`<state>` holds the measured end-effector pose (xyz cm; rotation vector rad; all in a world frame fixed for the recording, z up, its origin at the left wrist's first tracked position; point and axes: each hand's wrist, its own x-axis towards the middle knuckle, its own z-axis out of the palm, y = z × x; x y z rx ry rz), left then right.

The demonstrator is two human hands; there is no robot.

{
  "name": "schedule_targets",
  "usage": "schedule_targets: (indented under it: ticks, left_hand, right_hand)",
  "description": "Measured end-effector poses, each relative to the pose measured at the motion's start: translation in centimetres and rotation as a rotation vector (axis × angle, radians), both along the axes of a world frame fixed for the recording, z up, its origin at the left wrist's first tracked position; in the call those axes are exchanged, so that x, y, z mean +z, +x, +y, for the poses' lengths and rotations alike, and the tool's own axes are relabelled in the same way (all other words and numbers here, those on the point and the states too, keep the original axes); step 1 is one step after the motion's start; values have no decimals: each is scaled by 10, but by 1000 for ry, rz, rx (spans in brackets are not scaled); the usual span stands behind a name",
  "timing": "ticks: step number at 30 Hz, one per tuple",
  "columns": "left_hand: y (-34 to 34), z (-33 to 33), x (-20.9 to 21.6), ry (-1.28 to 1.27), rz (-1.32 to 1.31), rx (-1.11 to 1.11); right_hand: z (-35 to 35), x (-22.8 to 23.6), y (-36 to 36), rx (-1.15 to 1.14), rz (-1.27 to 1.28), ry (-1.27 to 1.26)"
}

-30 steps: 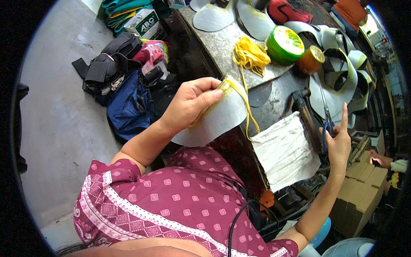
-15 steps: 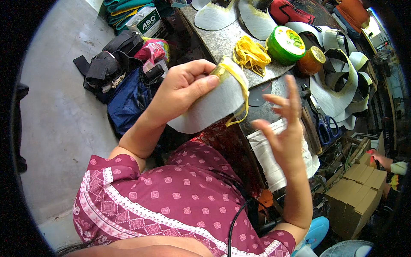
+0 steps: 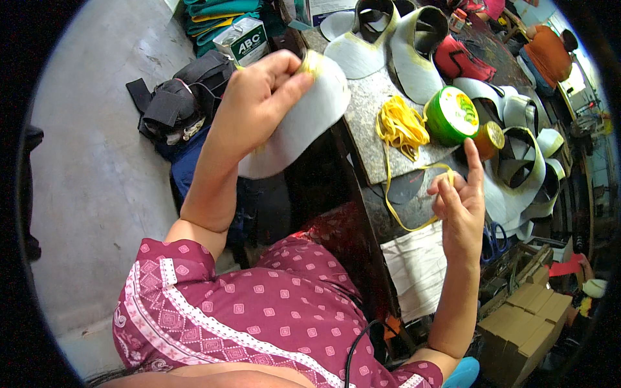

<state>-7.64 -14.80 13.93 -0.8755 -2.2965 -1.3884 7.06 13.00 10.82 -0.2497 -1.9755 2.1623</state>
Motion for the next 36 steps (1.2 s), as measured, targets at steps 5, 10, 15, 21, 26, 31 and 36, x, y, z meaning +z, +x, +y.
schedule_targets:
  ticks: [5,10,15,21,26,31,36]
  left_hand:
    - [-59,41,4,-19,226,173]
    - [-101,92,-8,12,405,361]
    - [-117,147,-42,-391,157,61]
    - [-143,162,-73,-310,249,145]
    - [-169,171,-52,-356,227,202]
    - [-161,164,-57,-498,168,196]
    - [-124,142,-54,-285,551,156]
  right_hand:
    - [13,-2,-6,-52,-15,92]
    - [19,-3,-4,-129,6,69]
    - [21,-6,1,-141,23,133]
    - [22,-7,12,-195,-12,285]
    - [23,1,15,-257,54,368]
    - [28,16,32,-365,192,539]
    - [58,52,86,-407,365,574]
